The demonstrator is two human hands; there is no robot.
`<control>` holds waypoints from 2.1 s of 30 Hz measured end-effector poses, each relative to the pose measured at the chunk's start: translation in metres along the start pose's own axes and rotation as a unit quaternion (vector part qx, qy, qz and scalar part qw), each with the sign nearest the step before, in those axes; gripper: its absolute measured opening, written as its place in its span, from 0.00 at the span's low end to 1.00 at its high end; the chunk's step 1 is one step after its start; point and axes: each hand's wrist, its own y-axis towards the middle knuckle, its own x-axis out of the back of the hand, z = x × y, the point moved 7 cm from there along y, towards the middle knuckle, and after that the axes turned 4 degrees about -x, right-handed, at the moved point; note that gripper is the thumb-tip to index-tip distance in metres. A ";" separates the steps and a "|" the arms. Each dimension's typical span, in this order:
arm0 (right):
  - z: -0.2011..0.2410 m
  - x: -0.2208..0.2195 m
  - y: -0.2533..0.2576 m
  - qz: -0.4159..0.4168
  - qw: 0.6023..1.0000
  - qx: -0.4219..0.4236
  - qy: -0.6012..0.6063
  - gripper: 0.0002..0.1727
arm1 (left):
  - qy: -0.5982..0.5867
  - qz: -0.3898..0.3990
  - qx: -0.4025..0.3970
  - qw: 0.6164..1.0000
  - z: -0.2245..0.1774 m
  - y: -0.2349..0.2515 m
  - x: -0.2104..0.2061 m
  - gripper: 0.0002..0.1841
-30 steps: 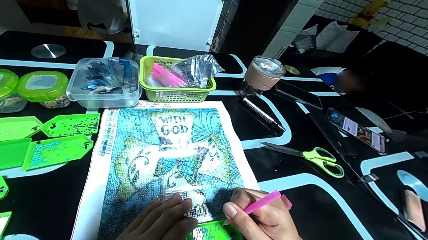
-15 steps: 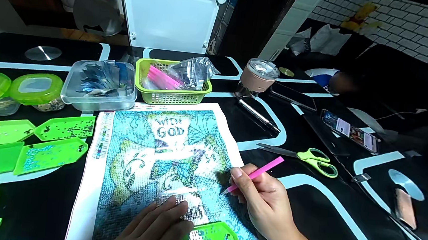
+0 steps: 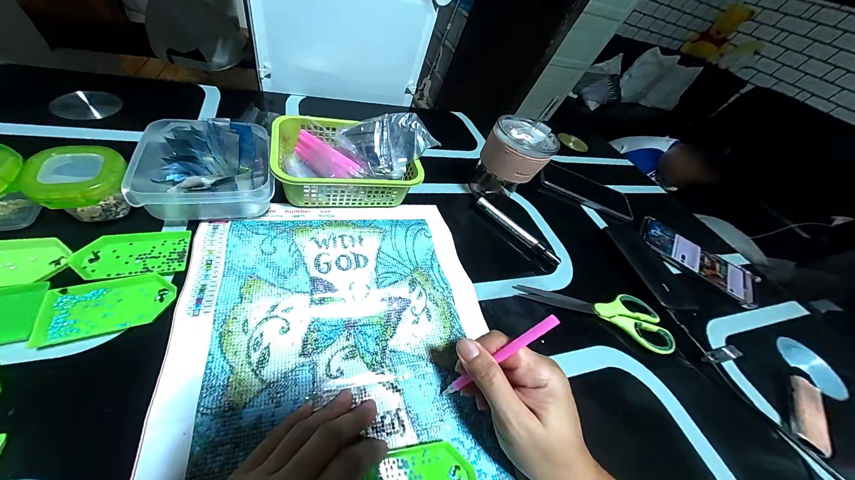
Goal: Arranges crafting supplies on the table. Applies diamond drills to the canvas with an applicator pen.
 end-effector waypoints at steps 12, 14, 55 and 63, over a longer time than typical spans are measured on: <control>0.008 -0.002 -0.004 0.016 0.993 0.060 -0.100 0.18 | -0.003 0.002 0.003 1.000 0.000 0.001 0.000 0.25; 0.009 -0.002 -0.004 0.019 0.992 0.067 -0.110 0.18 | -0.002 0.002 0.004 1.000 0.000 0.001 0.000 0.25; 0.000 0.004 -0.003 -0.022 1.000 -0.012 0.012 0.14 | -0.005 0.005 0.002 1.000 0.000 0.001 0.000 0.25; 0.000 0.004 -0.004 -0.021 1.000 -0.012 0.000 0.15 | -0.001 0.006 0.002 1.000 0.000 0.001 0.000 0.25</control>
